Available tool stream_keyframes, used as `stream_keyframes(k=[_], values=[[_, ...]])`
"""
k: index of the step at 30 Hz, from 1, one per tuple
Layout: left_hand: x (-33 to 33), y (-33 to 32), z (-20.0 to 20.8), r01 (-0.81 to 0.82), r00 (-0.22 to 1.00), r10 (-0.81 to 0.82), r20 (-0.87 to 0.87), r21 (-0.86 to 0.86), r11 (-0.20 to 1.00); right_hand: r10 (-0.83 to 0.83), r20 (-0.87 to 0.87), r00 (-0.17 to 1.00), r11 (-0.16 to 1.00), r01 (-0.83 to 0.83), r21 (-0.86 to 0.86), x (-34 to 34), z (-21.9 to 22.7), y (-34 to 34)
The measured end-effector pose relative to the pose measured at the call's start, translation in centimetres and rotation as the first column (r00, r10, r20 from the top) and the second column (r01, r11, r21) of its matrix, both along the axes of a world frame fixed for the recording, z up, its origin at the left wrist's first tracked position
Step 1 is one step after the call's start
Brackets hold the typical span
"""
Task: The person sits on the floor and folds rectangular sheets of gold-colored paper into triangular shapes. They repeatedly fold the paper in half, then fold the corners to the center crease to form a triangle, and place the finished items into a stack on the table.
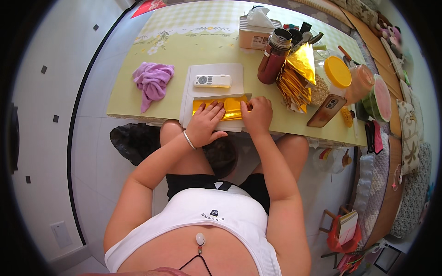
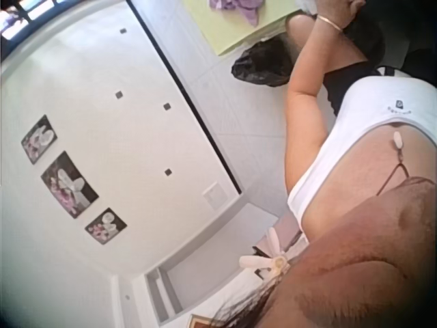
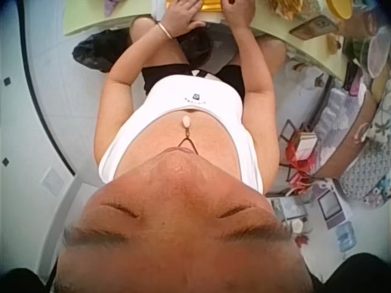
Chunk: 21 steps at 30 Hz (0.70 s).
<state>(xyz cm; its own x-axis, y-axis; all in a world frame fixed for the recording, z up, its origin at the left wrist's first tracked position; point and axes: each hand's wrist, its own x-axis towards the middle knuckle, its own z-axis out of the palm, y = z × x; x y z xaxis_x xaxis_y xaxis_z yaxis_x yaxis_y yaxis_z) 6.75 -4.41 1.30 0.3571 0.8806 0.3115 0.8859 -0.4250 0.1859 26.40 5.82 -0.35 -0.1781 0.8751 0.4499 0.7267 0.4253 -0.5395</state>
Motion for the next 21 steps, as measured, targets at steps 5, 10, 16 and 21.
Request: stream_keyframes(k=[5, 10, 16, 21], values=[[-0.04, 0.00, 0.13, -0.024, 0.999, 0.023, -0.030, -0.036, 0.999, -0.010, 0.030, 0.999, 1.000, 0.010, 0.019, 0.23, -0.48, 0.20], [-0.25, 0.13, 0.06, -0.025, 0.999, 0.024, -0.043, -0.032, 0.999, -0.015, 0.037, 0.999, 1.000, 0.014, 0.027, 0.16, -0.46, 0.11], [-0.25, 0.29, -0.09, -0.018, 0.997, 0.016, -0.081, -0.029, 0.999, -0.006, 0.037, 0.999, 0.999, 0.004, 0.044, 0.29, -0.85, 0.32], [-0.38, 0.27, -0.42, -0.008, 0.995, 0.005, -0.104, -0.031, 0.999, 0.004, 0.042, 0.999, 0.999, -0.002, -0.041, 0.47, -0.57, 0.30]])
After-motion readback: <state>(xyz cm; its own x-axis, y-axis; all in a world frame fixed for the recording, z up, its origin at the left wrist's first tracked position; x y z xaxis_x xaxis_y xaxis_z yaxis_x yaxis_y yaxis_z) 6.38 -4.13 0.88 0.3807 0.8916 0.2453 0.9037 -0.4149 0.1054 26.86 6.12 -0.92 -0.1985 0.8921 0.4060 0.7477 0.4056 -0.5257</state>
